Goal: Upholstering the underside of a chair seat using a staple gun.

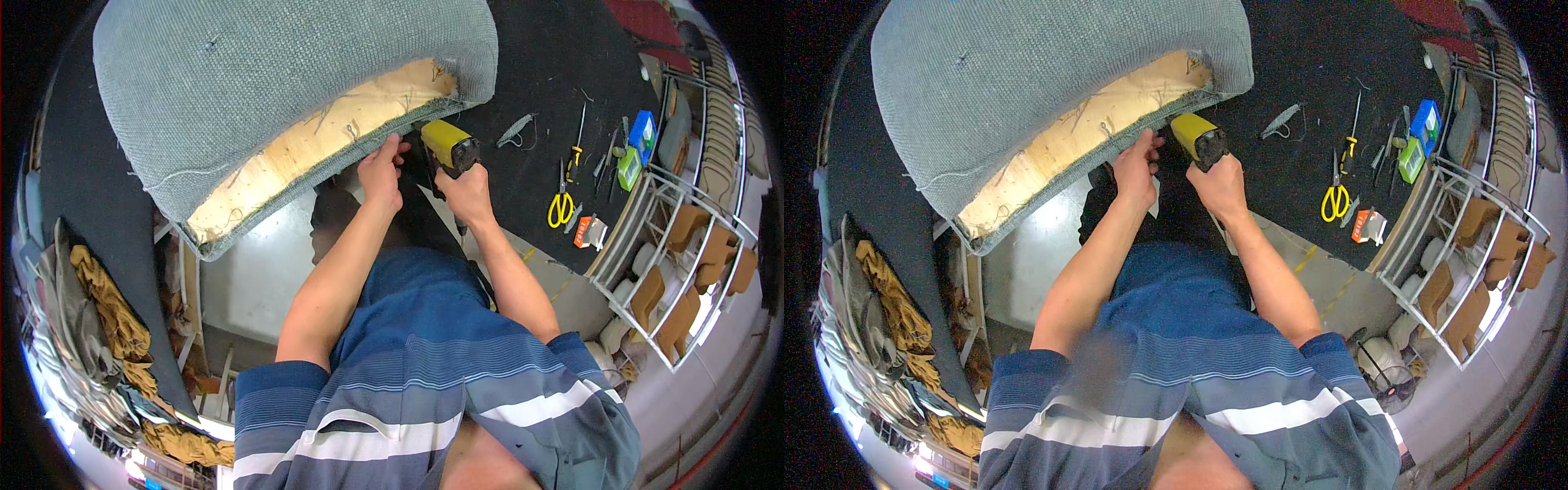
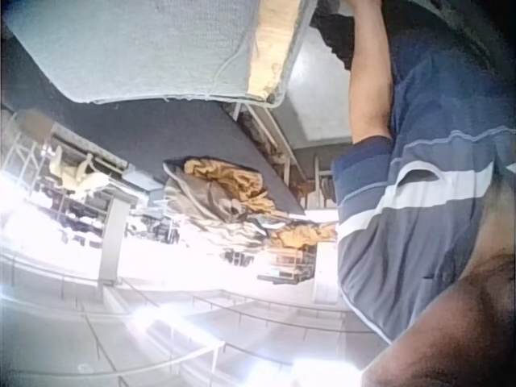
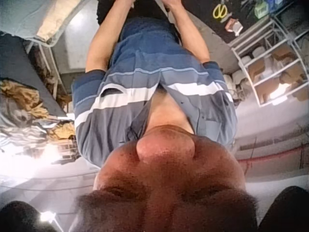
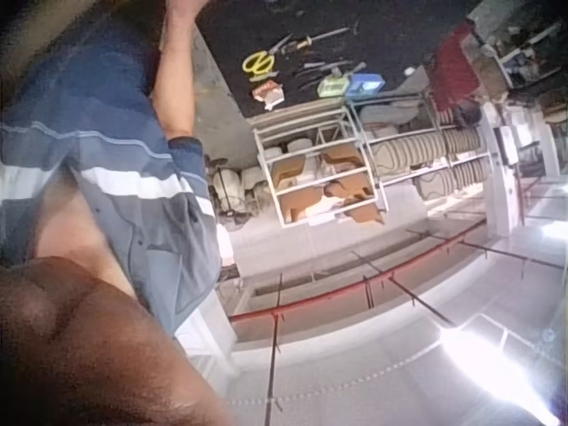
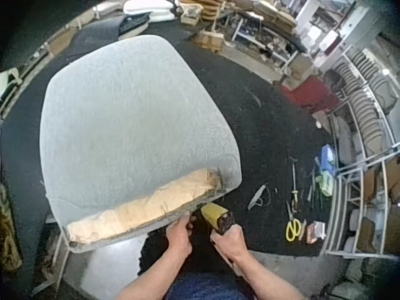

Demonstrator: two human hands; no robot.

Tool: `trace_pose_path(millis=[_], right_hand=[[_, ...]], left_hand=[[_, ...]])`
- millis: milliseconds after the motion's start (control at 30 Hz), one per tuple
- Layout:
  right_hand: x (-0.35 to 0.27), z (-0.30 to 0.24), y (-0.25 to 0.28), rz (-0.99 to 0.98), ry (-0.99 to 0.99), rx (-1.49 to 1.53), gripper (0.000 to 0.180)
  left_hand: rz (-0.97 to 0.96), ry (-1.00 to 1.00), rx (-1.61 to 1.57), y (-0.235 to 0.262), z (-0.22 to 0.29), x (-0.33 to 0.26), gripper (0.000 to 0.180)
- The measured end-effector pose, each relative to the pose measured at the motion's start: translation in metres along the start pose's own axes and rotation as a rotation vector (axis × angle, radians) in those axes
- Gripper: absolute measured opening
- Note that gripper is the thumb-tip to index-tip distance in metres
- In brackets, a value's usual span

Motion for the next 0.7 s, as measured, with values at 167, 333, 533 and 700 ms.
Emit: trace_pose_path(millis=[167,333,533,700], right_hand=[[-0.009,-0.009,-0.007,-0.067,0.026,-0.065,0.025],[-0.010,-0.015,-0.007,-0.031,0.049,-0.071,0.023],[-0.015,-0.012,-0.014,-0.001,-0.050,-0.198,0.028],[-0.013,-0.011,-0.010,-0.038,-0.090,-0.140,0.026]], left_hand=[[0.021,-0.023,0.010,-0.001,0.004,-0.001,0.021],[0.043,-0.015,-0.015,-0.001,0.003,-0.002,0.021],[0.004,-0.031,-0.100,0.001,0.000,0.004,0.020],[0.009,0.009,-0.022,0.007,0.003,-0.002,0.021]])
Point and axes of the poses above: each hand's wrist, its own x-axis towards the middle knuckle, its own y-axis out of the back of the hand, z = x × y, the point moved 10 cm from there along x, towards the middle knuckle, and after that the axes turned 6 degrees about -x, right-handed, at the moved point
